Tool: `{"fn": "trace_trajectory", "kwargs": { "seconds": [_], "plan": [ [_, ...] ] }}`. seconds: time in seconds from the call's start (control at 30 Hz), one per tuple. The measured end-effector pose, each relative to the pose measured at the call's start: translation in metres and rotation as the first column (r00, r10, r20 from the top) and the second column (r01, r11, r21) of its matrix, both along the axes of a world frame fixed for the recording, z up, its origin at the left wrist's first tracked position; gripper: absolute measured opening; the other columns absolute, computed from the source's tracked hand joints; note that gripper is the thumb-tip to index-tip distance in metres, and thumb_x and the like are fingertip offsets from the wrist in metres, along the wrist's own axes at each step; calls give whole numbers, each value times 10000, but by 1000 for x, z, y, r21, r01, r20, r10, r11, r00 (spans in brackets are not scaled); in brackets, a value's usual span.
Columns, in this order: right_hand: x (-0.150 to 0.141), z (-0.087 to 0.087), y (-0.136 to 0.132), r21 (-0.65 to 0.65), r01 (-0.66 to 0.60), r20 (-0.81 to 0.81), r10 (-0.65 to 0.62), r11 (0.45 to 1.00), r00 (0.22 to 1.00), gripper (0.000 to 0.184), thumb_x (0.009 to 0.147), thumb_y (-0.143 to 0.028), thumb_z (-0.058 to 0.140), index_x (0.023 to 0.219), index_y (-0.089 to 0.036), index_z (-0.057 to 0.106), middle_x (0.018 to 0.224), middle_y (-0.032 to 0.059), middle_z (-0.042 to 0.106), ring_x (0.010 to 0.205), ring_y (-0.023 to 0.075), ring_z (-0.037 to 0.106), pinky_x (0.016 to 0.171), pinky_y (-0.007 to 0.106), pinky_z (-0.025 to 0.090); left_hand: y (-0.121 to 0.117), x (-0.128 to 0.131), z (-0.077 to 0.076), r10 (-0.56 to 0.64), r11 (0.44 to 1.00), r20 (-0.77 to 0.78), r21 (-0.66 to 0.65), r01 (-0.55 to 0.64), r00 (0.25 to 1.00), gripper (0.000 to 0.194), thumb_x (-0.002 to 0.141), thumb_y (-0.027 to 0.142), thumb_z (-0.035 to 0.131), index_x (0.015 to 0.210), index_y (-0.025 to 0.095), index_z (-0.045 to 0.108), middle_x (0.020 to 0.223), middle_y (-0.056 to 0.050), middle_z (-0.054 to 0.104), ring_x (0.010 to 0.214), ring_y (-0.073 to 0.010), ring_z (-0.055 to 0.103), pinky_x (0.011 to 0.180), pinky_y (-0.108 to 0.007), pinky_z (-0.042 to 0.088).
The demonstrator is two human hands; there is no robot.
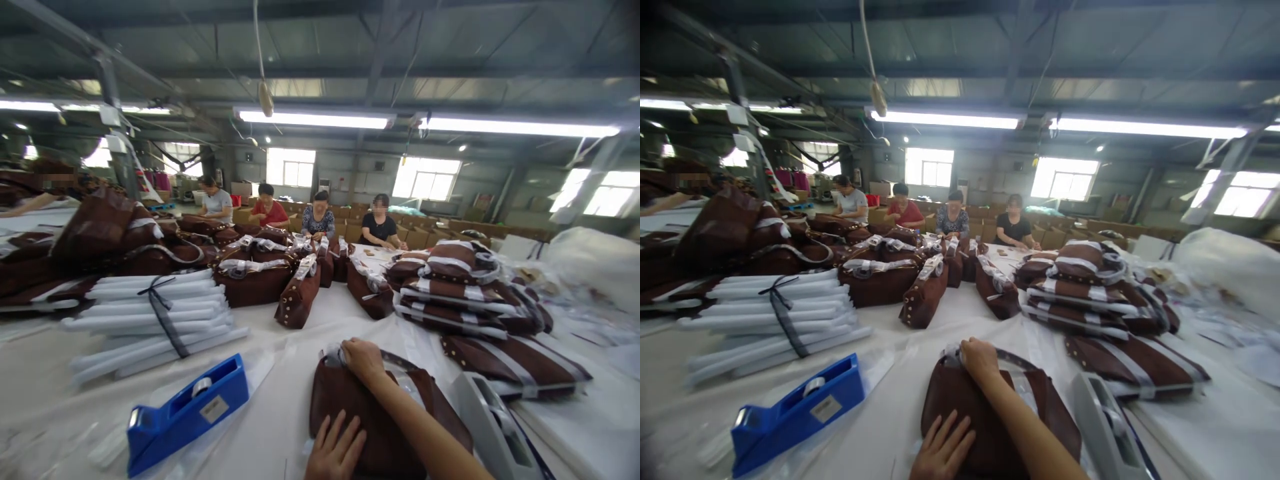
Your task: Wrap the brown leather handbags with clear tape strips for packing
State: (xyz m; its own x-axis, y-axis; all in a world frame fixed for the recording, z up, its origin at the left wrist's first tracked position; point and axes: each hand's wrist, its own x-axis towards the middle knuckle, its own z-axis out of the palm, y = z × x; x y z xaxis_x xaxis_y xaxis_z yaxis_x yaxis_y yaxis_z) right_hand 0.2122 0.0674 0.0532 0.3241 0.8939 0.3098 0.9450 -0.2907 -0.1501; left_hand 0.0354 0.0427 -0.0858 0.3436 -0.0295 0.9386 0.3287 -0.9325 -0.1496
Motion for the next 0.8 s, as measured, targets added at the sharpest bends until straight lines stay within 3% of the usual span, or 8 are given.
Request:
{"fn": "trace_trajectory", "kwargs": {
  "seconds": [0.13, 0.23, 0.33, 0.43, 0.53, 0.63, 0.7, 0.8],
  "plan": [
    [2, -4, -4, 153, -23, -133, 44, 988, 990, 338, 917, -252, 464, 1105, -284, 744, 868, 97, 771, 839, 308, 732, 778, 434, 554, 8, 14, -9, 1, 998, 113, 62, -8, 994, 288, 1001, 283, 472, 1022, 349, 752, 1250, 93, 688, 1086, -161, 688, 1240, -403, 241],
    [5, -8, -4, 295, -42, -309, 137, 955, 941, 376, 914, -309, 442, 1161, -288, 724, 1006, 68, 775, 928, 276, 732, 853, 433, 566, 8, 9, -5, 12, 998, 105, 54, -18, 994, 287, 1003, 280, 473, 1034, 348, 750, 1305, 103, 655, 1109, -163, 677, 1235, -402, 250],
    [5, -11, 0, 412, -24, -489, 243, 911, 838, 420, 890, -435, 484, 1152, -215, 729, 1102, 97, 753, 1012, 278, 715, 876, 425, 578, 4, -8, 8, 24, 998, -67, 62, -20, 997, 305, 1011, 266, 456, 1181, 333, 701, 1412, 90, 575, 1193, -171, 631, 1180, -371, 361],
    [1, -12, 1, 463, 25, -638, 313, 886, 704, 517, 865, -541, 542, 1163, -156, 716, 1069, 131, 755, 949, 281, 725, 760, 385, 603, -4, -24, 21, 29, 999, -267, -17, -35, 963, 362, 1023, 244, 422, 1328, 316, 603, 1484, 63, 506, 1288, -185, 559, 1069, -349, 485],
    [-4, -10, -3, 476, 86, -737, 343, 875, 582, 646, 835, -574, 613, 1321, -147, 615, 1020, 116, 757, 857, 247, 720, 697, 347, 586, -12, -30, 28, -9, 988, -373, -148, -50, 928, 408, 1018, 201, 423, 1396, 310, 529, 1482, 34, 513, 1330, -195, 519, 1050, -387, 500],
    [-9, -6, -13, 471, 103, -790, 367, 876, 491, 846, 778, -535, 716, 1490, -179, 427, 933, 56, 755, 818, 212, 703, 738, 343, 570, -16, -29, 27, -71, 966, -427, -255, -44, 901, 428, 1011, 181, 438, 1417, 298, 503, 1469, 1, 530, 1367, -211, 480, 1083, -433, 466],
    [-13, -4, -23, 461, 97, -806, 371, 882, 461, 801, 743, -508, 762, 1436, -196, 510, 901, 38, 752, 822, 213, 696, 776, 361, 564, -17, -29, 26, -103, 953, -435, -302, -37, 895, 427, 1011, 178, 434, 1418, 289, 502, 1471, -6, 527, 1389, -215, 454, 1099, -448, 447],
    [-20, -4, -45, 451, 80, -803, 365, 889, 471, 437, 699, -475, 797, 1035, -197, 775, 877, 51, 758, 853, 244, 691, 844, 404, 549, -17, -30, 27, -131, 941, -444, -336, -30, 887, 444, 1008, 149, 410, 1423, 280, 495, 1481, 7, 516, 1400, -219, 439, 1104, -459, 439]
  ]
}}
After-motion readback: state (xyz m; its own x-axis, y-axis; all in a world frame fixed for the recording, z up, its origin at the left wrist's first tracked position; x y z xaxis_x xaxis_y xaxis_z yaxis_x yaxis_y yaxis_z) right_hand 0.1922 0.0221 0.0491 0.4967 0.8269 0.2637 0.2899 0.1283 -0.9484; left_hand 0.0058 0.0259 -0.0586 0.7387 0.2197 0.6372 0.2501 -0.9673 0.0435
